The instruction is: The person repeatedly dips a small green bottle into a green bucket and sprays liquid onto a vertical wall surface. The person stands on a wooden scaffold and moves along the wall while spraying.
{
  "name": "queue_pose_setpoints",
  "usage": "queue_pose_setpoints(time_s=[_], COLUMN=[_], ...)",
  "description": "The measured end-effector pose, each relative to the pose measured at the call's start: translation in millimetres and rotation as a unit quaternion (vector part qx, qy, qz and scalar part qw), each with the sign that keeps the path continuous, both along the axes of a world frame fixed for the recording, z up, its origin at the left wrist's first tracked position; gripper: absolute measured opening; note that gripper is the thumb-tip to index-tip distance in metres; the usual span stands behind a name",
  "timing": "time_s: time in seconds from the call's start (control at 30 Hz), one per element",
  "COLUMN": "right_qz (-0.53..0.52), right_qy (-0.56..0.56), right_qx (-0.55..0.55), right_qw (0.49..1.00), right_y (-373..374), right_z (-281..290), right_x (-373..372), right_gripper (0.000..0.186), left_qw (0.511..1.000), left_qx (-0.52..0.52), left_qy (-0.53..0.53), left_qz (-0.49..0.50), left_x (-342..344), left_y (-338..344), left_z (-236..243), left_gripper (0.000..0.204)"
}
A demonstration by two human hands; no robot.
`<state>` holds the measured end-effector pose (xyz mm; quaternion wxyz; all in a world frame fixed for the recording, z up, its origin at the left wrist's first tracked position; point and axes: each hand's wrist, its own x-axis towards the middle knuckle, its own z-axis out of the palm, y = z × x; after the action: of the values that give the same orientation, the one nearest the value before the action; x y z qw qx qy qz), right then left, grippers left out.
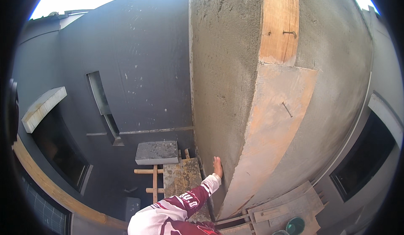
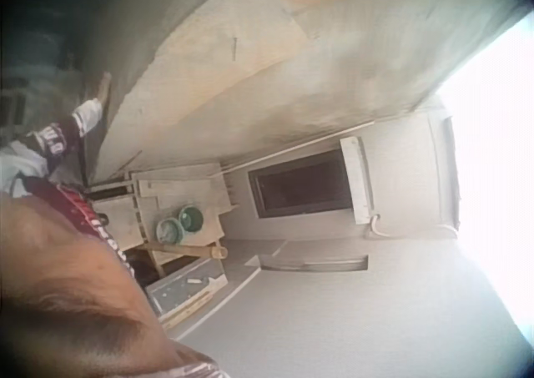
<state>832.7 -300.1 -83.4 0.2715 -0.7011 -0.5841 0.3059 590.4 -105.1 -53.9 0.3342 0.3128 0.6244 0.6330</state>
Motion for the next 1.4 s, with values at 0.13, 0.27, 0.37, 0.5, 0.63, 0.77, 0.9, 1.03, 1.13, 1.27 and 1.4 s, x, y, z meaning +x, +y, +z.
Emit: queue_pose_setpoints(time_s=[0.13, 0.27, 0.37, 0.5, 0.63, 0.77, 0.9, 1.03, 1.13, 1.27, 1.4], right_qz=[0.025, 0.044, 0.046, 0.031, -0.013, -0.076, -0.184, -0.277, -0.308, -0.257, -0.169], right_qy=[-0.001, -0.001, -0.005, 0.0, 0.018, 0.03, 0.03, 0.023, 0.034, 0.056, 0.065], right_qx=[0.013, 0.025, 0.028, 0.031, 0.024, 0.0, -0.088, -0.214, -0.298, -0.364, -0.342], right_qw=[1.0, 0.999, 0.999, 0.999, 0.999, 0.997, 0.979, 0.937, 0.903, 0.893, 0.922], right_y=[14, 24, 26, 23, -2, -42, -115, -205, -259, -297, -309], right_z=[9, 17, 17, 18, 4, -23, -71, -123, -157, -190, -216], right_x=[-9, -15, -12, 2, 29, 57, 88, 99, 86, 52, 20], right_gripper=[0.042, 0.043, 0.043, 0.044, 0.044, 0.045, 0.045, 0.046, 0.046, 0.046, 0.047], left_qw=[0.998, 0.986, 0.958, 0.867, 0.704, 0.542, 0.412, 0.435, 0.379, 0.381, 0.45], left_qx=[-0.049, -0.11, -0.161, -0.216, -0.278, -0.32, -0.332, -0.207, -0.262, -0.21, -0.096], left_qy=[0.029, 0.086, 0.139, 0.202, 0.241, 0.262, 0.279, 0.247, 0.225, 0.335, 0.446], left_qz=[-0.036, -0.092, -0.195, -0.4, -0.607, -0.732, -0.802, -0.841, -0.859, -0.836, -0.768], left_x=[-7, -18, -21, -17, -7, 11, 49, 90, 107, 99, 120], left_y=[-33, -93, -134, -172, -187, -186, -188, -195, -203, -189, -195], left_z=[-14, -37, -55, -70, -86, -91, -108, -112, -75, -90, -62], left_gripper=[0.075, 0.074, 0.073, 0.073, 0.072, 0.072, 0.071, 0.064, 0.05, 0.042, 0.041])
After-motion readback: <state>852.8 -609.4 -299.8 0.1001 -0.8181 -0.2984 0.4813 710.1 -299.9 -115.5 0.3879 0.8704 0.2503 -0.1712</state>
